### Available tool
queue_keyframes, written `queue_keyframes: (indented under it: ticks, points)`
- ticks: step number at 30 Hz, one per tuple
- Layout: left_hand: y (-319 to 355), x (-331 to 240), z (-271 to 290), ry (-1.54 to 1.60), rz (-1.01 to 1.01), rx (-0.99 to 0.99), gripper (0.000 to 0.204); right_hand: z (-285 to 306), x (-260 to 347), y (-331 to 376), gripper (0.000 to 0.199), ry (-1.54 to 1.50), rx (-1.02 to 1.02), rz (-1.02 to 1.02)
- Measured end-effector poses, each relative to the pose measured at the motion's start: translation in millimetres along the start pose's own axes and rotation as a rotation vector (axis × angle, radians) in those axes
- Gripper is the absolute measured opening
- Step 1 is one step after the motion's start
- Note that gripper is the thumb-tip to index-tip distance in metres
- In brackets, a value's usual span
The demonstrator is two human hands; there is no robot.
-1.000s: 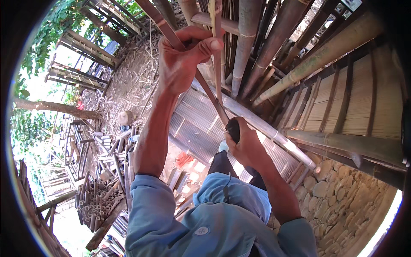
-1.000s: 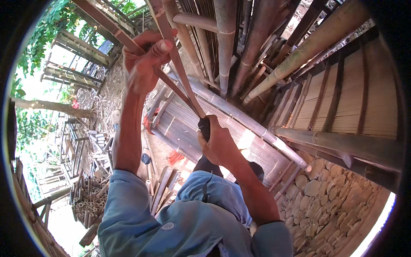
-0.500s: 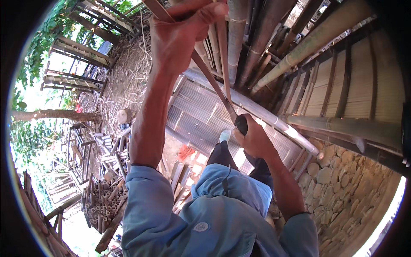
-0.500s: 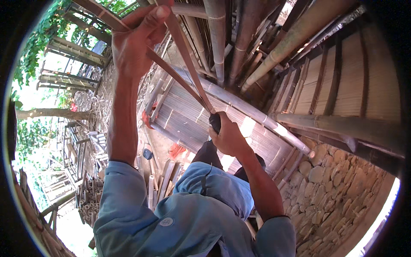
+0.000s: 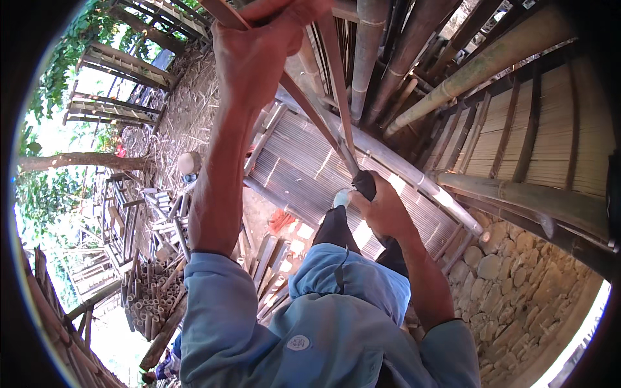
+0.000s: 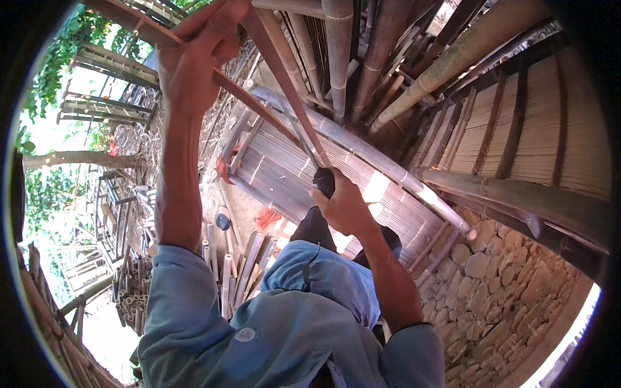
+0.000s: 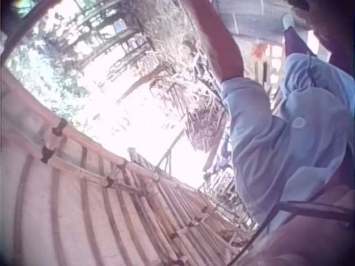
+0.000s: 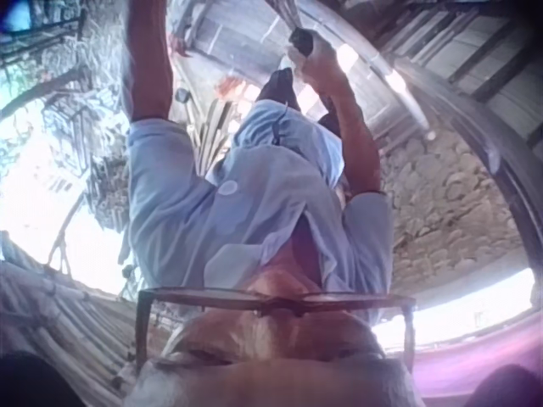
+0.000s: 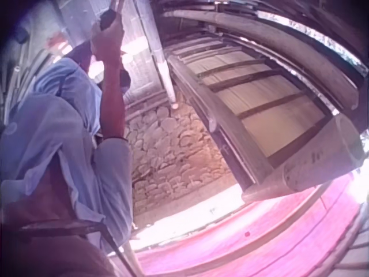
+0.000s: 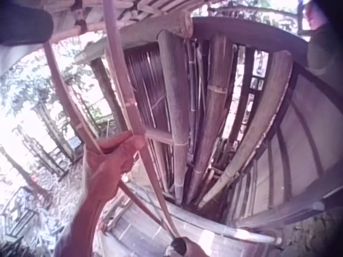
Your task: The person scrapes and shaves long strips of bamboo with a knife, working in an outdoor shop containing various bamboo materials.
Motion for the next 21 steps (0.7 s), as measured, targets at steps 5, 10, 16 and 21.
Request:
queue_keyframes:
  ticks: [5, 10, 16, 21]
  points:
    - [-16.0, 23.1, 19.3, 0.050, 0.025, -0.010, 0.024, 23.7, -38.1, 3.9, 0.049, 0.680, -0.114, -0.097]
    - [-34.5, 59.0, 34.9, -0.072, -0.036, 0.052, 0.024, 45.4, -121.6, 5.3, 0.045, 0.627, -0.201, -0.102]
    - [73.8, 204.1, 14.9, -0.409, 0.306, 0.404, 0.043, 39.6, -127.1, -16.0, 0.048, 0.615, -0.189, -0.201]
    - [118.0, 265.5, 22.7, -0.143, 0.429, 0.158, 0.027, 34.5, -118.3, -28.3, 0.047, 0.543, -0.187, -0.163]
Point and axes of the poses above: each hand's wrist, its own y-axis away from the middle knuckle, its own z-axis out of the back of the hand, x = y × z, the point moved 7 cm from there along -y, towards the middle knuckle, and after that the axes turned 6 degrees about -y, right-handed, at the moved point
